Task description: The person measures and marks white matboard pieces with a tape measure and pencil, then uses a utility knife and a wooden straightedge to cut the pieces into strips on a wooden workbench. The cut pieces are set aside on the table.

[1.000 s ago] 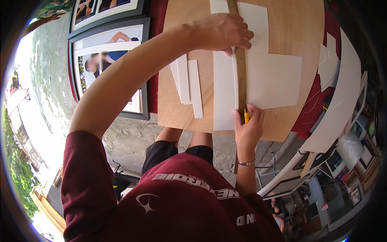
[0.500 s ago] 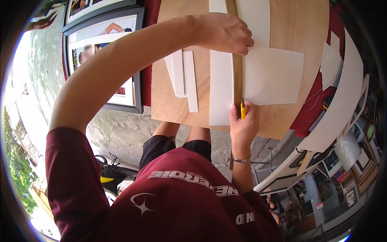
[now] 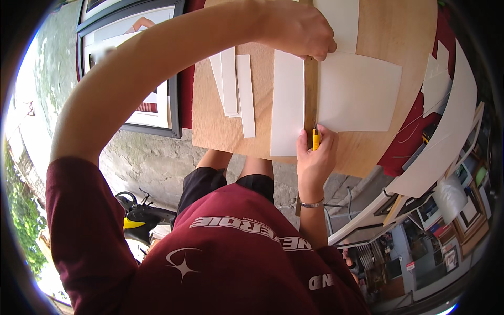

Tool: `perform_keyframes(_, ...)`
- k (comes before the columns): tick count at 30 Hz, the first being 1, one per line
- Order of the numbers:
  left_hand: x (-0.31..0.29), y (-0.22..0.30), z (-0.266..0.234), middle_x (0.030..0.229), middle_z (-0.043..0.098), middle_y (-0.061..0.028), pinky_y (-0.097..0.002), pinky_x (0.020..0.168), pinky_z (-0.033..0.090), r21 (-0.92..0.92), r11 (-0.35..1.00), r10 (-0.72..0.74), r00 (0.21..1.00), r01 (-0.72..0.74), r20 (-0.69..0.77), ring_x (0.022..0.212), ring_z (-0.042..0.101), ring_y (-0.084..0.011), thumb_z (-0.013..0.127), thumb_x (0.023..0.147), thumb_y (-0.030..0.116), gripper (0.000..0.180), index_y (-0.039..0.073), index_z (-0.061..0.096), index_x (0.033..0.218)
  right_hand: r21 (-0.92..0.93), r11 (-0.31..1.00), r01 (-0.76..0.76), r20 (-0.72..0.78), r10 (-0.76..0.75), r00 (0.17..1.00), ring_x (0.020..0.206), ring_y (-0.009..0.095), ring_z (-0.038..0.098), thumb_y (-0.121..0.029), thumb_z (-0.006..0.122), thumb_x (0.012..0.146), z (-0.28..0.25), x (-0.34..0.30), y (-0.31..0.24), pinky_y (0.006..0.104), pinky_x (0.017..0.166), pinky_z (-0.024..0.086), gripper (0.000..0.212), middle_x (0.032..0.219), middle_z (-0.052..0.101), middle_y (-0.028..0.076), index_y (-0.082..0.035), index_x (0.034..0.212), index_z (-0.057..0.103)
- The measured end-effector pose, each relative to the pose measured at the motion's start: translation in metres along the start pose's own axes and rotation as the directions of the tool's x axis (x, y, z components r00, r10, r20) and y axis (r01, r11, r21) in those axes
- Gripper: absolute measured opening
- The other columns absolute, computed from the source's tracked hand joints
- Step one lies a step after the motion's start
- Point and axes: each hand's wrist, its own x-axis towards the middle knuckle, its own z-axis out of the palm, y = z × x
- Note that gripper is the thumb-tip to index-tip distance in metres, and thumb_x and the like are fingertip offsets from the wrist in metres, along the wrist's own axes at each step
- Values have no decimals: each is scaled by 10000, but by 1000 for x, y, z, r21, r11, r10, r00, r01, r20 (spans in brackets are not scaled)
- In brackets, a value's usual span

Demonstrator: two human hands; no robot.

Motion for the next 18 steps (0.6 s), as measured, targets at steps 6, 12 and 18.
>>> perform_keyframes(6, 0, -6, 11, 836, 701, -126, -400, 725, 633, 10, 994, 111, 972, -112, -205, 833, 732, -299, 667, 925, 171, 190, 15, 680, 817, 6, 999, 32, -13, -32, 999, 854, 341, 691, -162, 813, 872, 3, -1, 3, 430, 730, 575, 323, 1004, 643, 138, -22, 1103, 635)
perform_keyframes(12, -1, -9, 14, 844, 687, -105, -411, 713, 614, 187, 961, 246, 941, -205, -231, 863, 713, -297, 677, 931, 183, 179, 42, 661, 822, -19, 999, 33, -21, -33, 999, 876, 338, 690, -138, 820, 857, 4, 0, 2, 425, 739, 579, 327, 1010, 638, 133, -27, 1101, 633)
perform_keyframes(18, -22, -9, 16, 1272, 675, -161, -448, 1066, 511, -64, 991, -129, 804, 114, -581, 1256, 611, -333, 725, 947, 236, 308, 48, 716, 1191, 22, 999, 46, -18, -46, 999, 878, 337, 684, -130, 814, 870, 2, -1, 4, 432, 732, 574, 324, 1020, 630, 129, -29, 1118, 633)
